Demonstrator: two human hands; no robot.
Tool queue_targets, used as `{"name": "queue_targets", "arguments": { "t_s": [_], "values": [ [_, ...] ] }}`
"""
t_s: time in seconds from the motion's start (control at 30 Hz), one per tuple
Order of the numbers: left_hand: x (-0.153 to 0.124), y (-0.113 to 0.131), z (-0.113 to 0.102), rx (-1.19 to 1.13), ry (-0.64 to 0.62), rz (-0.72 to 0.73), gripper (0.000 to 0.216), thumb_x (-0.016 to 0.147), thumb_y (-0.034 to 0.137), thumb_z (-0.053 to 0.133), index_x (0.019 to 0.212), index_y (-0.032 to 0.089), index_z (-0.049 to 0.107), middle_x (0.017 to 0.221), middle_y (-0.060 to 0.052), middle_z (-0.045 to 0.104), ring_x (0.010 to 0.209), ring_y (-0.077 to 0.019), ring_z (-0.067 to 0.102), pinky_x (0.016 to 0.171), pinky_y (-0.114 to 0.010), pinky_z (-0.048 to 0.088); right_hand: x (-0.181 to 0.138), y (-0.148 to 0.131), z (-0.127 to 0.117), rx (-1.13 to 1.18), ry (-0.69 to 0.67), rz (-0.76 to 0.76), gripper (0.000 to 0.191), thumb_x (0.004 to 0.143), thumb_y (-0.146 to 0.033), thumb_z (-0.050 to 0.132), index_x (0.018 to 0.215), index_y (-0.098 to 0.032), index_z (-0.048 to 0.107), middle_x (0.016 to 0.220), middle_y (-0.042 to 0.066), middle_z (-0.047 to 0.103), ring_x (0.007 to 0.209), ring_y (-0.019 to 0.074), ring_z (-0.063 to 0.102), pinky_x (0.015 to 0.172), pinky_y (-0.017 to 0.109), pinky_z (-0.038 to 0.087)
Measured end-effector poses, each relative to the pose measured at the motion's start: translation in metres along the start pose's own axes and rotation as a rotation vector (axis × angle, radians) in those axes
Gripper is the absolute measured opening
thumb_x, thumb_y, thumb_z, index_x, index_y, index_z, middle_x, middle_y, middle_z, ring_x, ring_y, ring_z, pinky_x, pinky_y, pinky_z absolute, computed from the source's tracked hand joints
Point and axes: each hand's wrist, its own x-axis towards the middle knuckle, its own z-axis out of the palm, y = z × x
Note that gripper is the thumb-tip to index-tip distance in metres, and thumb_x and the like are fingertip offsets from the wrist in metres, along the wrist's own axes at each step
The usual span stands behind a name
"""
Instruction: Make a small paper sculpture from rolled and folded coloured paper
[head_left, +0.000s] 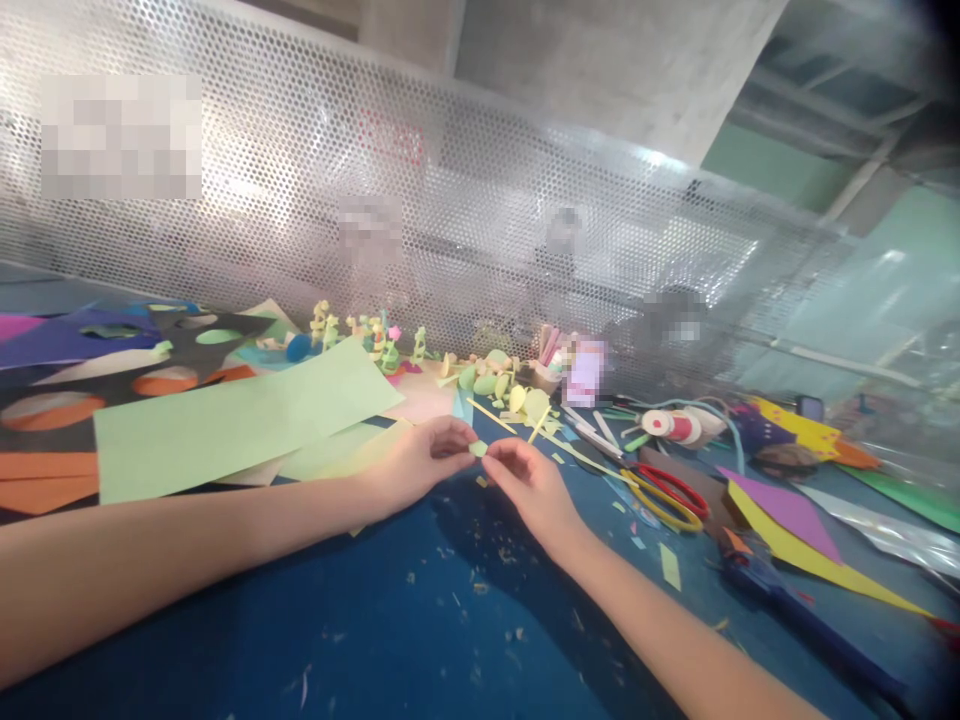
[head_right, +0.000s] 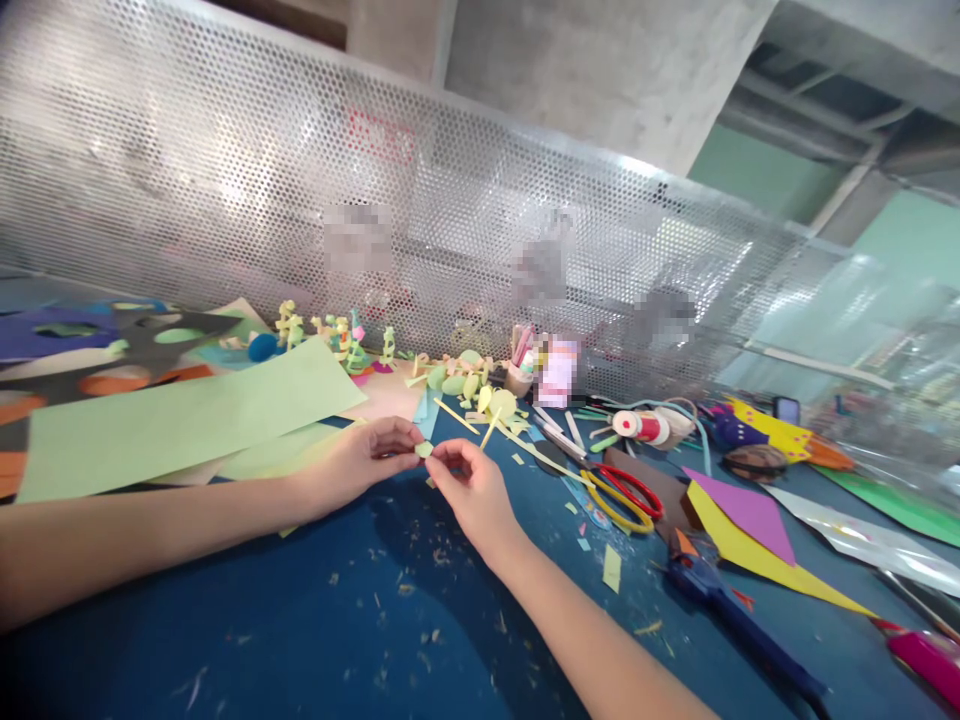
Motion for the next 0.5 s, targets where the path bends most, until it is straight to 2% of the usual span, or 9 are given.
{"name": "queue_targets", "arguments": {
  "t_s": [0.37, 0.5],
  "values": [
    [-0.0014, 0.0024, 0.0013, -0.002, -0.005, -0.022, 0.022, 0.075, 0.028, 0.061, 0.094, 0.016, 0.059, 0.089, -0.003, 0.064, 0.084, -0.0157, 0.062, 0.083, -0.03, 0.046, 0.0009, 0.0023, -0.0009, -0.08, 0.011, -0.031, 0.016, 0.076, -0.033, 0.058, 0.077, -0.017, 0.058, 0.069, 0.0, 0.059, 0.061, 0.0134, 0.058, 0.061, 0.025, 0.048],
    [-0.0006, -0.0005, 0.0002, -0.052, -0.009, -0.03, 0.022, 0.075, 0.031, 0.061, 0.092, 0.016, 0.06, 0.082, -0.002, 0.066, 0.077, -0.015, 0.063, 0.078, -0.029, 0.048, -0.0009, 0.002, 0.0, -0.146, 0.049, -0.089, 0.016, 0.077, -0.033, 0.056, 0.077, -0.018, 0.058, 0.069, 0.001, 0.061, 0.063, 0.0147, 0.058, 0.061, 0.025, 0.049]
  ]
}}
